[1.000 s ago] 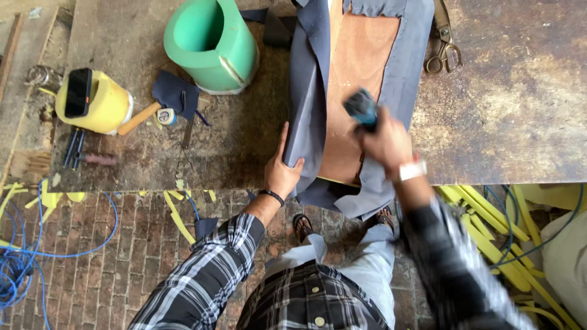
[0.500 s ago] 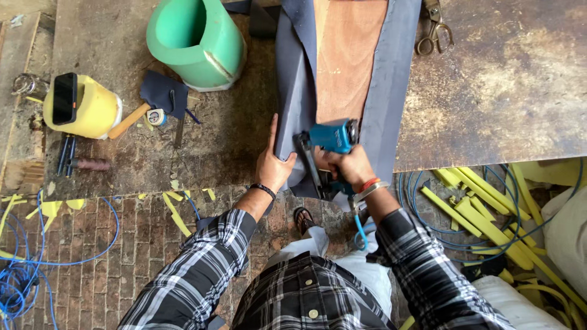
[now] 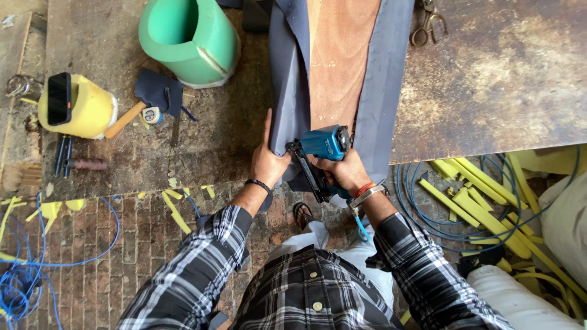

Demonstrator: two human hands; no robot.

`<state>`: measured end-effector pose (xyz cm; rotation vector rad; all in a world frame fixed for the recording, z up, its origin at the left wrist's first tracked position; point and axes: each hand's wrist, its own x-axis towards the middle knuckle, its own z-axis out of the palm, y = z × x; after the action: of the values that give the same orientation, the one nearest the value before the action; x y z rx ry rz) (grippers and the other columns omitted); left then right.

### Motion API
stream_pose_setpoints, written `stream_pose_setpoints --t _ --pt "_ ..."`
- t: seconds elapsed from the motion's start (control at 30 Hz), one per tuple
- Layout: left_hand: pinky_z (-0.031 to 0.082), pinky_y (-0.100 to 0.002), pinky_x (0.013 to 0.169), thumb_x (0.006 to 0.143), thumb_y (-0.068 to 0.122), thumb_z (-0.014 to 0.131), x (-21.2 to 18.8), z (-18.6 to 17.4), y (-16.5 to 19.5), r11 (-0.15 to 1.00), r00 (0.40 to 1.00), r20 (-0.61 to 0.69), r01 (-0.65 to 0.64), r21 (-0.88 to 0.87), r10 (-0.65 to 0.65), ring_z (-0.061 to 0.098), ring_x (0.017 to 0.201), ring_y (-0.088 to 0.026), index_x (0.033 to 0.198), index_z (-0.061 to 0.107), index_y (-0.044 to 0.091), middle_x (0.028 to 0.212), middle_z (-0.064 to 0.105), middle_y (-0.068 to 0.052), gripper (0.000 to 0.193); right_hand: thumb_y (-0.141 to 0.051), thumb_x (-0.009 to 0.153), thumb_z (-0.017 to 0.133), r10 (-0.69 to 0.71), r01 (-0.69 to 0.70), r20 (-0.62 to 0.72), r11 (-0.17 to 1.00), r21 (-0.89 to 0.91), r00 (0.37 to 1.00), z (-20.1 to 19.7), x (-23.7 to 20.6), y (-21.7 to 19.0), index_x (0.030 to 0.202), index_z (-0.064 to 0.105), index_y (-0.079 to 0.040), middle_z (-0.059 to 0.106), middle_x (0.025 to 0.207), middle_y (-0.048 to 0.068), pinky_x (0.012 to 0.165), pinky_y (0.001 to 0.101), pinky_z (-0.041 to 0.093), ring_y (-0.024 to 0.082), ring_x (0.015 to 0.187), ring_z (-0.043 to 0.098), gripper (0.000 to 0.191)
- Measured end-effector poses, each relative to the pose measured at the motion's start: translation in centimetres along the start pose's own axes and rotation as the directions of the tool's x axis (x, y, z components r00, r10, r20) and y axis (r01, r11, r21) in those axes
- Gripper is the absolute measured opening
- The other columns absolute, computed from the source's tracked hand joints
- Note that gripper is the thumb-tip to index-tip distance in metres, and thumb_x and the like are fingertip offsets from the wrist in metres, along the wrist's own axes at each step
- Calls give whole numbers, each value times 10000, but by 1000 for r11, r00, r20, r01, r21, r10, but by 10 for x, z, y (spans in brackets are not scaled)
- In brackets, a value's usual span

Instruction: The person staples gray fabric onto a wooden frame with foam padding using a pneumatic staple gun. They trim excess fabric with scissors, reload the staple gun, and continue securing the fabric around the edges.

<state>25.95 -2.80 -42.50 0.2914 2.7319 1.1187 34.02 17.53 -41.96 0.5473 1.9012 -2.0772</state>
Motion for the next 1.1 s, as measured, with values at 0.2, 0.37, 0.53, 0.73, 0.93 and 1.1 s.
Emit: stream_pose_setpoints --t 0.2,0.37,0.53,0.73,0.93,1.1 --pt "610 -422 906 775 117 811 -9 -10 -4 987 992 -92 -100 -124 89 742 1083 -390 1614 267 310 1230 713 -230 1018 -217 787 842 16 -19 -246 1000 -11 969 -44 -32 -25 866 724 -80 653 654 -14 453 285 412 92 496 530 196" --pt "523 -385 999 720 149 863 -38 -74 -54 975 986 -17 -167 -146 166 673 1197 -297 1574 383 165 1363 662 -200 980 -458 755 873 -29 -235 -387 752 -616 922 -173 -25 -57 1042 763 25 758 819 181 713 399 563 245 741 726 572" --pt "544 -379 1000 644 146 932 -59 -132 -95 975 970 -103 222 17 -219 723 1111 -246 1399 635 82 1241 748 -164 814 -347 766 818 -179 -177 -379 655 -734 908 -297 18 -45 1279 692 -104 757 1077 215 923 466 546 381 1038 722 582" --pt "495 -452 985 792 43 848 -70 -90 -49 920 654 -711 391 26 -258 608 1196 -369 1456 575 56 1362 630 -213 718 -353 779 820 -313 -246 -399 430 -869 862 -362 81 -12 1520 518 -208 683 1176 267 921 511 522 459 1102 645 813" --pt "524 -430 1062 871 -14 735 -109 -37 7 947 595 -790 317 61 -149 636 1251 -330 1432 562 16 1364 629 -195 587 -224 770 719 -376 -290 -575 591 -753 727 -362 100 -3 1298 755 -262 621 1264 210 948 492 514 397 1147 626 530" --pt "557 -376 1030 896 35 709 -127 -23 23 927 686 -630 333 -173 -364 697 1168 -273 1324 639 38 1264 714 -142 434 -172 856 704 -663 117 -365 564 -817 653 -333 151 -46 1057 799 -140 643 1229 160 1005 453 528 370 1171 631 225"
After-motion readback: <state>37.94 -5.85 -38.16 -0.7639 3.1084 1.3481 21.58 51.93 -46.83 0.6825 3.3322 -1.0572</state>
